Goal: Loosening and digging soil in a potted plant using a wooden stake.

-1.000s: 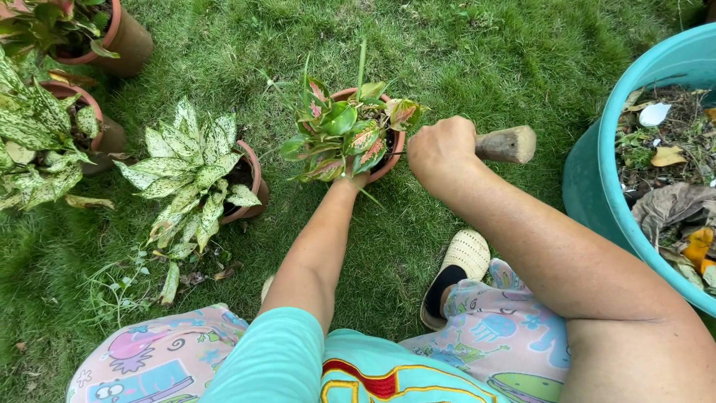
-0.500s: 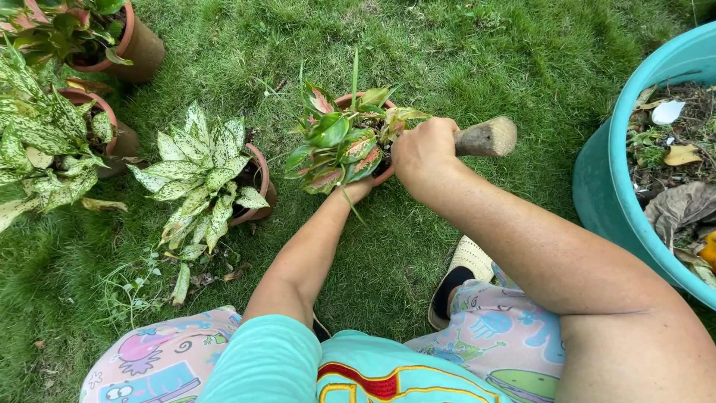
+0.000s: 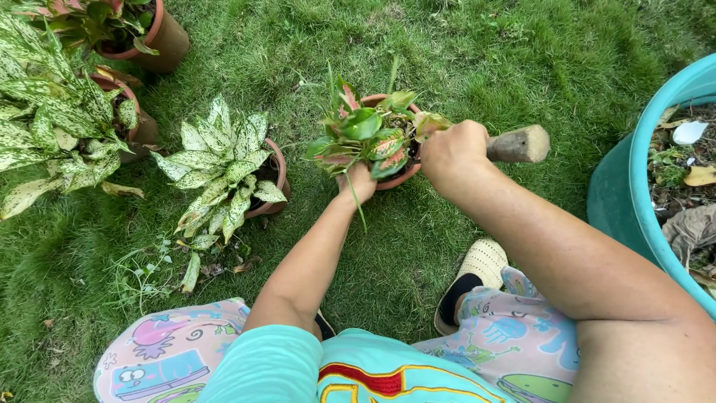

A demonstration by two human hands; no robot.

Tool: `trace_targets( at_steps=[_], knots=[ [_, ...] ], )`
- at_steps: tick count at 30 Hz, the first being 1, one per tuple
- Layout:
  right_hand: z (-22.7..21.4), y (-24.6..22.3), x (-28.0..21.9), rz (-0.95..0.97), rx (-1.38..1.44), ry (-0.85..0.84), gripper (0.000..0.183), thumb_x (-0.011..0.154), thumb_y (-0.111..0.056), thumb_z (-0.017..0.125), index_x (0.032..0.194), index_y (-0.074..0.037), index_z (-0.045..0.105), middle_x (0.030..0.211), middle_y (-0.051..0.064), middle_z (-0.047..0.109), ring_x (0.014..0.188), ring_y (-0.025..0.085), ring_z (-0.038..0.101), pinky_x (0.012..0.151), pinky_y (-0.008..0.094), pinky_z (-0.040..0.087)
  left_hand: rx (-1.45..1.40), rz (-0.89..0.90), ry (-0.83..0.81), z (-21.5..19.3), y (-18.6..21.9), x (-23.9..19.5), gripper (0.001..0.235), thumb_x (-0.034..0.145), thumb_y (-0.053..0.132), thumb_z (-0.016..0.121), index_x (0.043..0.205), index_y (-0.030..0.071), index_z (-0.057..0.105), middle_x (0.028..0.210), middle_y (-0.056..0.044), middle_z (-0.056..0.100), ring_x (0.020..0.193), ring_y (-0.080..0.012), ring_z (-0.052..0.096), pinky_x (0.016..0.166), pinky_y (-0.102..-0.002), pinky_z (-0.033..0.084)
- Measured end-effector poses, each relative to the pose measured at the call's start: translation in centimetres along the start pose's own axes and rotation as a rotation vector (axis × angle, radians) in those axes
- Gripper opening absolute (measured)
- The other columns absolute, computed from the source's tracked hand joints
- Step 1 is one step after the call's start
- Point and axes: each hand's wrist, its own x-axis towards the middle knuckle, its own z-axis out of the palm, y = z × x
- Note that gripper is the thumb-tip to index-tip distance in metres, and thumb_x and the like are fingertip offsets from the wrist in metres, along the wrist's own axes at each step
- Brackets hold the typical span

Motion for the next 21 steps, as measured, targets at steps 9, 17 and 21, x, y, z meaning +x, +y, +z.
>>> trace_targets(
  at_steps=[9, 17, 21],
  knots=[
    [1.9, 1.2, -0.2, -0.027, 0.076, 0.036, 0.026, 0.095, -0.032, 0.071, 0.112, -0.014, 0.076, 0.106, 0.005, 0.078, 0.089, 0.018, 0.076, 0.067, 0.036, 0.059, -0.737, -0.330, -0.251, -7.2, 6.9, -1.1, 0.016, 0.092, 0.013, 0.054, 0.108, 0.009, 0.054, 0.088, -0.018, 0.068, 0.072, -0.0273, 0.066, 0.080, -0.053, 0.059],
    [3.4, 0.4, -0.8, 0.021, 0.252, 0.062, 0.021, 0.099, -0.029, 0.066, 0.108, -0.015, 0.078, 0.103, 0.003, 0.078, 0.090, 0.020, 0.074, 0.072, 0.041, 0.057, 0.077, 0.146, -0.205, -8.3, 13.1, 1.6, 0.021, 0.098, 0.015, 0.055, 0.110, 0.004, 0.068, 0.107, -0.016, 0.070, 0.095, -0.0269, 0.069, 0.086, -0.046, 0.057],
    [4.4, 0.4, -0.2, -0.031, 0.147, 0.073, 0.024, 0.096, -0.030, 0.069, 0.108, -0.011, 0.077, 0.100, 0.006, 0.079, 0.085, 0.020, 0.077, 0.066, 0.039, 0.058, 0.434, 0.097, -0.219, -9.2, 14.7, 2.0, 0.022, 0.101, 0.011, 0.049, 0.112, 0.004, 0.066, 0.107, -0.017, 0.071, 0.095, -0.0297, 0.072, 0.081, -0.048, 0.059]
  ],
)
